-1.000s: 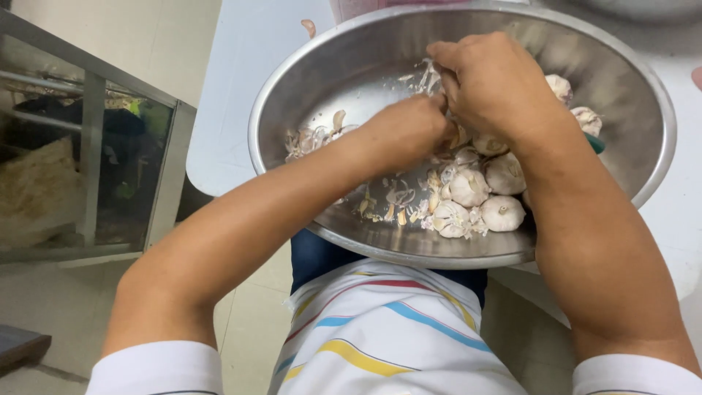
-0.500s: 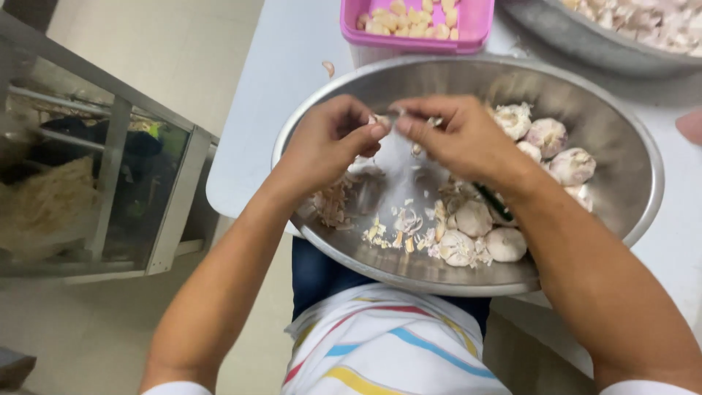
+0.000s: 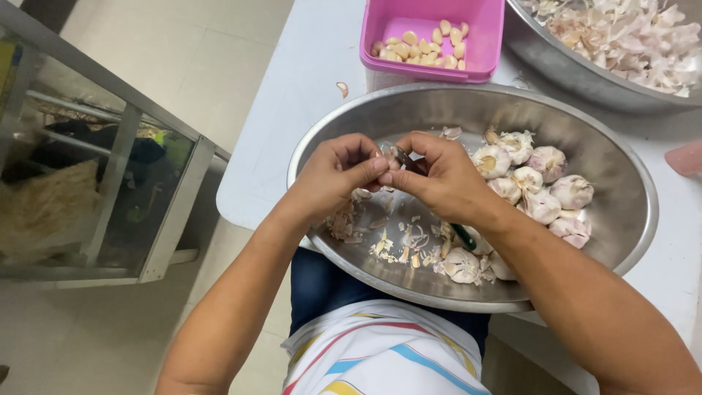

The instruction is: Peeling individual garlic cloves from a bowl and placing the peeled cloves into a separate container.

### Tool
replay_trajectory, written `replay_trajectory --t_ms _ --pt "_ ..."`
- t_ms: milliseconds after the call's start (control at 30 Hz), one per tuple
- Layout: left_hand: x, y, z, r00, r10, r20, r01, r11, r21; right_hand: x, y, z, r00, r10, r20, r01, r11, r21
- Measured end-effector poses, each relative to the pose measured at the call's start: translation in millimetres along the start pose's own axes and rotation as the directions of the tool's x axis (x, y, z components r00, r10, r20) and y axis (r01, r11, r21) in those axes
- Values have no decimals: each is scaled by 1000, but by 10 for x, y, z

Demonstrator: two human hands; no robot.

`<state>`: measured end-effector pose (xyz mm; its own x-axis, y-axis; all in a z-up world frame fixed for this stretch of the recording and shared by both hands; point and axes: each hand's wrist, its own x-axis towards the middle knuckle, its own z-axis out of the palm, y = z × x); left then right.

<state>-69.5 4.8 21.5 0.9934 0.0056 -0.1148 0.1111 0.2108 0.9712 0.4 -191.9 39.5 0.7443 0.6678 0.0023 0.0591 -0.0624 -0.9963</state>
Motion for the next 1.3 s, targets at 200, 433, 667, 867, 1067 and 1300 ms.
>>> replay_trajectory --t_ms 200,433,667,867,1067,1300 --pt "5 23 12 998 -29 -52 21 989 -149 -7 -194 -27 991 124 -59 -117 987 112" --pt "66 -41 -48 985 36 -170 -57 991 -117 78 -4 -351 998 7 -61 -47 714 -698" --pt "51 3 -14 975 50 -218 -74 992 -105 -46 -186 -56 987 139 -77 -144 987 -68" --pt "90 -36 -77 968 81 -235 -96 994 -51 11 -34 76 999 35 -9 -36 999 -28" --pt "60 11 -39 967 49 -250 -70 995 -76 8 43 71 999 -10 -49 9 999 -31" --pt "13 74 -13 976 42 -215 -43 999 4 -14 48 93 997 -9 -80 8 1000 -9"
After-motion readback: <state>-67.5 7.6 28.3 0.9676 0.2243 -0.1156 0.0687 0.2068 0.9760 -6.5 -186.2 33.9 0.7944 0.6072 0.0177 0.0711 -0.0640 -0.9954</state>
